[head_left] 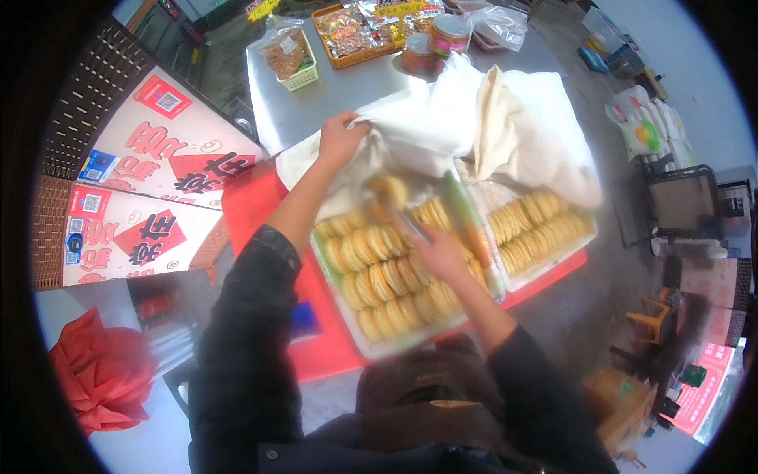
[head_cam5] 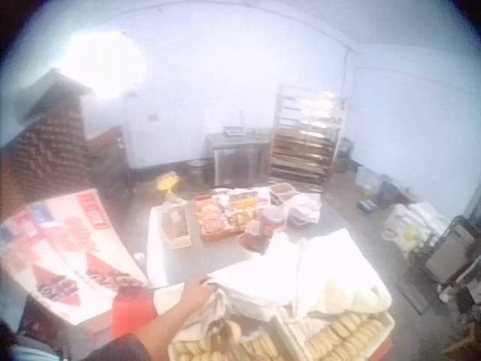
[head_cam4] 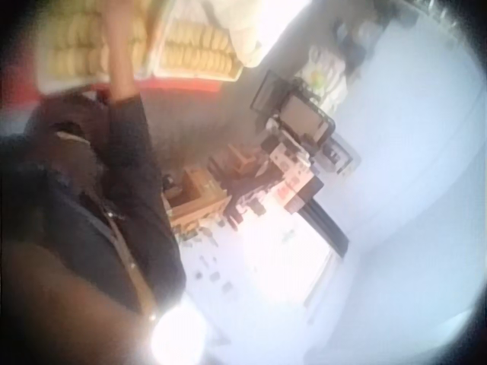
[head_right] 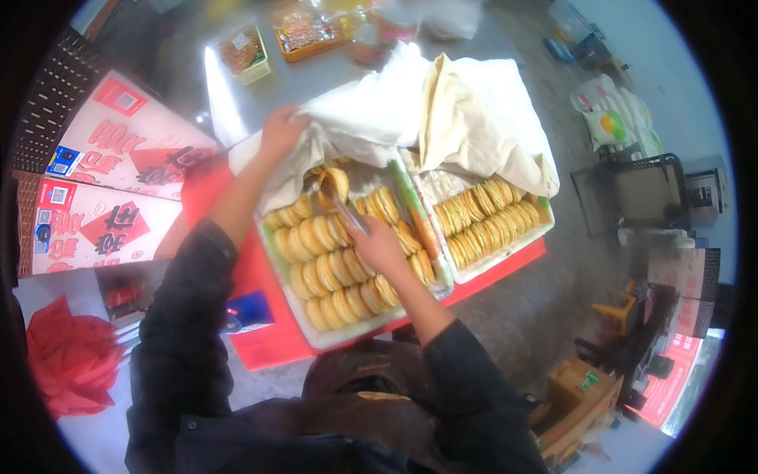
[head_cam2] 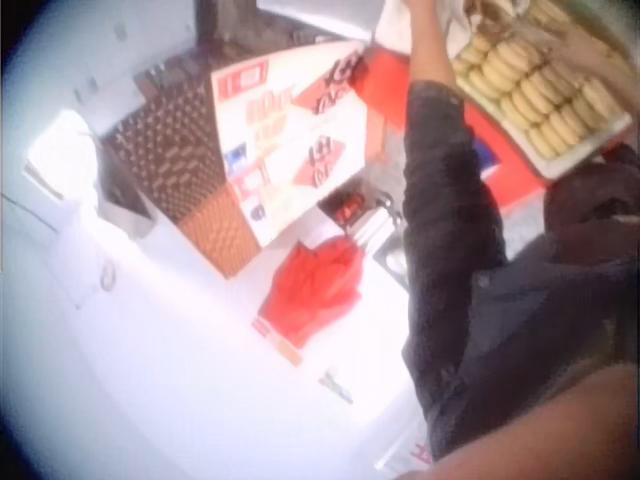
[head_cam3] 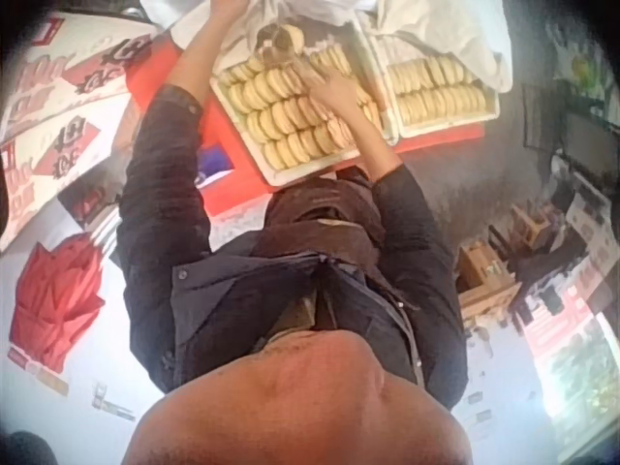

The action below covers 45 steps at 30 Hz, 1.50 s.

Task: The person arranges round biscuits in two white trays on a red table, using tongs to adjust their positions. The person then covers the trays with a white cloth and smooths it over the biscuits.

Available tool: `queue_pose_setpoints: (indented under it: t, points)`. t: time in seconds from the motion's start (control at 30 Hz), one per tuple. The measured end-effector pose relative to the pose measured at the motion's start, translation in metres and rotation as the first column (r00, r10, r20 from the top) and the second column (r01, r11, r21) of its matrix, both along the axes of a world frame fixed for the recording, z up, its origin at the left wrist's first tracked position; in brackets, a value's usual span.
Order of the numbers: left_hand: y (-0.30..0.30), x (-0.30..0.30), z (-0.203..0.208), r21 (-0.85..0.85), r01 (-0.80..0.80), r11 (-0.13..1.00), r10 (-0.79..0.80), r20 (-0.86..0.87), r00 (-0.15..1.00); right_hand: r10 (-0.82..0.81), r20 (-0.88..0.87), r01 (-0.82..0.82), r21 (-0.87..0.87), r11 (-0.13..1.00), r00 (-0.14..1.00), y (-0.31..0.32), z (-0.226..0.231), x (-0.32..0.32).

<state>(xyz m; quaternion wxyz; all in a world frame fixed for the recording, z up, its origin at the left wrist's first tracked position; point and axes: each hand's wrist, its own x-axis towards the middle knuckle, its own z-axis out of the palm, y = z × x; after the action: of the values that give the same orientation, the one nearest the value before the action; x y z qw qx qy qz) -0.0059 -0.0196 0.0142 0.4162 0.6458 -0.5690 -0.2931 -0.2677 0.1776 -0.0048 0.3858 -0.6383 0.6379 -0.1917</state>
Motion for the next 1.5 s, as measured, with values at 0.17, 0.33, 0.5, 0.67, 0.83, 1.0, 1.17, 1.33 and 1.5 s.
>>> queue_pose_setpoints:
  t: [0.17, 0.33, 0.5, 0.67, 0.83, 1.0, 1.17, 1.33, 1.5]
  points:
    - [-0.001, 0.019, -0.011, 0.020, -0.002, 1.000, 0.003, -0.023, 1.000, 0.002, -0.275, -0.043, -0.144, 0.989, 0.962, 0.021, 0.069, -0.046]
    - [-0.003, 0.003, -0.004, -0.026, -0.021, 0.999, 0.022, 0.025, 0.999, 0.001, -0.434, -0.032, -0.064, 0.997, 0.901, 0.021, 0.039, -0.083]
    - [-0.002, 0.006, -0.006, 0.022, 0.017, 1.000, -0.018, 0.025, 1.000, -0.007, -0.503, 0.073, 0.111, 0.991, 0.864, 0.041, 0.014, -0.088]
    - [0.006, 0.021, -0.009, 0.052, 0.012, 0.999, -0.012, -0.009, 1.000, -0.037, -0.479, 0.094, 0.095, 0.991, 0.877, 0.066, 0.049, -0.083]
    - [0.014, 0.011, -0.007, 0.102, 0.033, 0.994, -0.030, -0.025, 0.999, -0.058, -0.398, 0.031, -0.075, 0.997, 0.915, 0.085, 0.063, -0.079]
    - [0.033, 0.004, -0.002, 0.082, 0.033, 0.996, -0.031, -0.035, 0.999, -0.029, -0.374, -0.010, -0.100, 0.995, 0.927, 0.073, 0.038, -0.066]
    - [0.052, 0.002, -0.003, 0.036, -0.013, 0.999, 0.014, -0.029, 0.999, -0.081, -0.356, 0.046, -0.105, 0.993, 0.931, 0.072, 0.031, -0.063]
    - [0.070, 0.005, -0.011, 0.009, -0.097, 0.995, 0.097, -0.011, 0.995, -0.074, -0.310, 0.068, -0.030, 0.997, 0.948, 0.066, 0.037, -0.055]
    - [0.089, -0.005, -0.005, 0.061, -0.133, 0.989, 0.136, -0.046, 0.990, -0.095, -0.348, 0.086, -0.041, 0.995, 0.933, 0.064, 0.039, -0.051]
